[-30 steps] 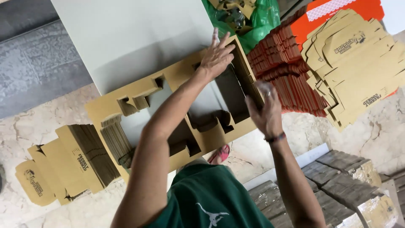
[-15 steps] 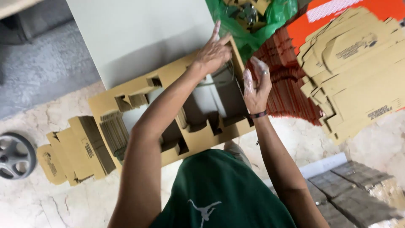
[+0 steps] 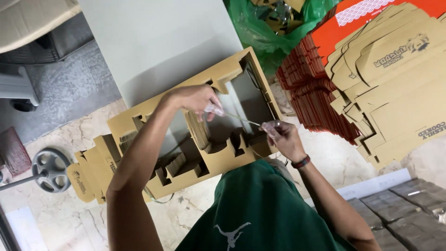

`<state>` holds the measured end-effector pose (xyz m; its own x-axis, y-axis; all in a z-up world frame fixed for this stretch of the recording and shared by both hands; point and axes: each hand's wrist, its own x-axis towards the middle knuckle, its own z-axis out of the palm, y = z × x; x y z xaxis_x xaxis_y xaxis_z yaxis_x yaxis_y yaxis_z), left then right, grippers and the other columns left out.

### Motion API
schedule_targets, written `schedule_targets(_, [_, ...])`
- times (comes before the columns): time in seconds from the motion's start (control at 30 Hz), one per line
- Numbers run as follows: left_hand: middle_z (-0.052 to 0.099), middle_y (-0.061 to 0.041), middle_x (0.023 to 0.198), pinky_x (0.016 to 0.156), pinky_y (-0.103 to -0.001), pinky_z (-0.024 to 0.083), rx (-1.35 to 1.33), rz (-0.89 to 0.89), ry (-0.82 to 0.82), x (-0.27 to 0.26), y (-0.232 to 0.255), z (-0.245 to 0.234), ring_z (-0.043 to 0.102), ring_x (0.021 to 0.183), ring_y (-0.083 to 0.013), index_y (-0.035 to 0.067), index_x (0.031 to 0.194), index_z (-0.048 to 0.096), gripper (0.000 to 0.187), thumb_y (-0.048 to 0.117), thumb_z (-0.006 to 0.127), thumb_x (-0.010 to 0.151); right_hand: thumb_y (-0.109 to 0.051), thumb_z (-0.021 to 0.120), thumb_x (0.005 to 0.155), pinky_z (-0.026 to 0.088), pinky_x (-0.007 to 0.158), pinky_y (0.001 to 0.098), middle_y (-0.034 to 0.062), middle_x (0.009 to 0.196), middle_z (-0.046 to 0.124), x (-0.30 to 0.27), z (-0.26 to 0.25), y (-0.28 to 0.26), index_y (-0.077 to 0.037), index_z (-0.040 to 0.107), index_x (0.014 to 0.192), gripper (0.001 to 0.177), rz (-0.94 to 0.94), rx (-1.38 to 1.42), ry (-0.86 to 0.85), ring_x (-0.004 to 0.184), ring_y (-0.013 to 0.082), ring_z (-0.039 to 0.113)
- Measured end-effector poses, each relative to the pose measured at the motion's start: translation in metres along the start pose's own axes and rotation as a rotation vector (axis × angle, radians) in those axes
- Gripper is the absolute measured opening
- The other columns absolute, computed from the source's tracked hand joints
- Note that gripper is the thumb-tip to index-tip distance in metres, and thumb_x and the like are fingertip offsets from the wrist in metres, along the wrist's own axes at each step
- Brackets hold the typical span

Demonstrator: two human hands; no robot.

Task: Preparing a roll of labels and organizing cardboard packaging inserts in a factory setting.

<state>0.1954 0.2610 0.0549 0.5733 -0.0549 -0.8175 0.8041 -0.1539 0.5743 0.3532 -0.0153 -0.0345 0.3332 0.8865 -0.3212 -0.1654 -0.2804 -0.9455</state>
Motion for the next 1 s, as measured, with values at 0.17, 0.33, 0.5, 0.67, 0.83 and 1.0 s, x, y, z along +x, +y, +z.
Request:
schedule_targets(0.17, [0.072,-0.017,0.071,0.055,-0.031,0.058,0.161,0.124,-0.012,0.016,-0.011,-0.024,0.066,0.054,-0.0194,-0.003,0.117,0.074,0.031,0.002,0.056,0.093,-0.019,0.067,0.099,0.057,0.08,0.0473,0.0276,0.087,0.078,0.002,-0.01,-0.022,0.005,0.077,0.104,0.027,0.223,-0.261,-0.265,0.078,0.034,0.071])
schedule_targets(0.33, [0.073,-0.011,0.067,0.053,-0.031,0.058,0.372,0.085,-0.023,0.052,0.009,-0.028,0.067,0.053,-0.0189,0.012,0.103,0.081,0.026,0.009,0.061,0.087,-0.007,0.061,0.1,0.047,0.049,0.0221,0.014,0.071,0.064,0.06,0.047,-0.026,0.003,0.07,0.122,0.025,0.47,0.385,-0.022,0.047,0.0144,0.055])
schedule_targets(0.5, [0.074,-0.011,0.07,0.049,-0.036,0.056,0.522,0.047,0.037,0.105,-0.004,-0.064,0.066,0.046,-0.0232,0.019,0.095,0.083,0.031,0.002,0.068,0.074,-0.003,0.058,0.101,0.032,0.033,0.019,0.0109,0.048,0.054,0.1,0.083,0.021,0.002,0.075,0.113,0.02,0.22,0.232,0.134,0.031,0.0078,0.039])
schedule_targets(0.67, [0.08,-0.007,0.109,0.077,-0.035,0.058,0.46,0.241,0.15,0.126,0.014,-0.102,0.076,0.084,-0.0152,0.009,0.106,0.078,0.018,0.022,0.069,0.097,-0.015,0.069,0.1,0.036,0.038,0.0211,0.0058,0.094,0.077,0.154,0.1,0.067,-0.011,0.073,0.098,0.006,0.341,0.535,0.543,0.048,0.003,0.044])
schedule_targets(0.83, [0.08,-0.009,0.103,0.076,-0.039,0.06,0.42,0.628,0.659,0.238,-0.04,-0.16,0.076,0.085,-0.0215,0.009,0.109,0.078,0.014,0.013,0.071,0.097,-0.018,0.06,0.099,0.015,0.039,0.0274,0.0031,0.051,0.047,0.217,0.117,0.1,-0.006,0.07,0.08,0.024,0.548,0.714,0.856,0.039,0.0106,0.026])
schedule_targets(1.0, [0.078,-0.012,0.113,0.096,-0.052,0.054,0.519,0.521,0.645,0.292,-0.047,-0.181,0.075,0.101,-0.0299,0.008,0.123,0.073,0.038,-0.006,0.069,0.088,-0.015,0.057,0.095,0.021,0.041,0.0292,0.0041,0.055,0.049,0.26,0.109,0.15,-0.012,0.053,0.075,0.021,0.72,0.856,1.033,0.043,0.0136,0.034])
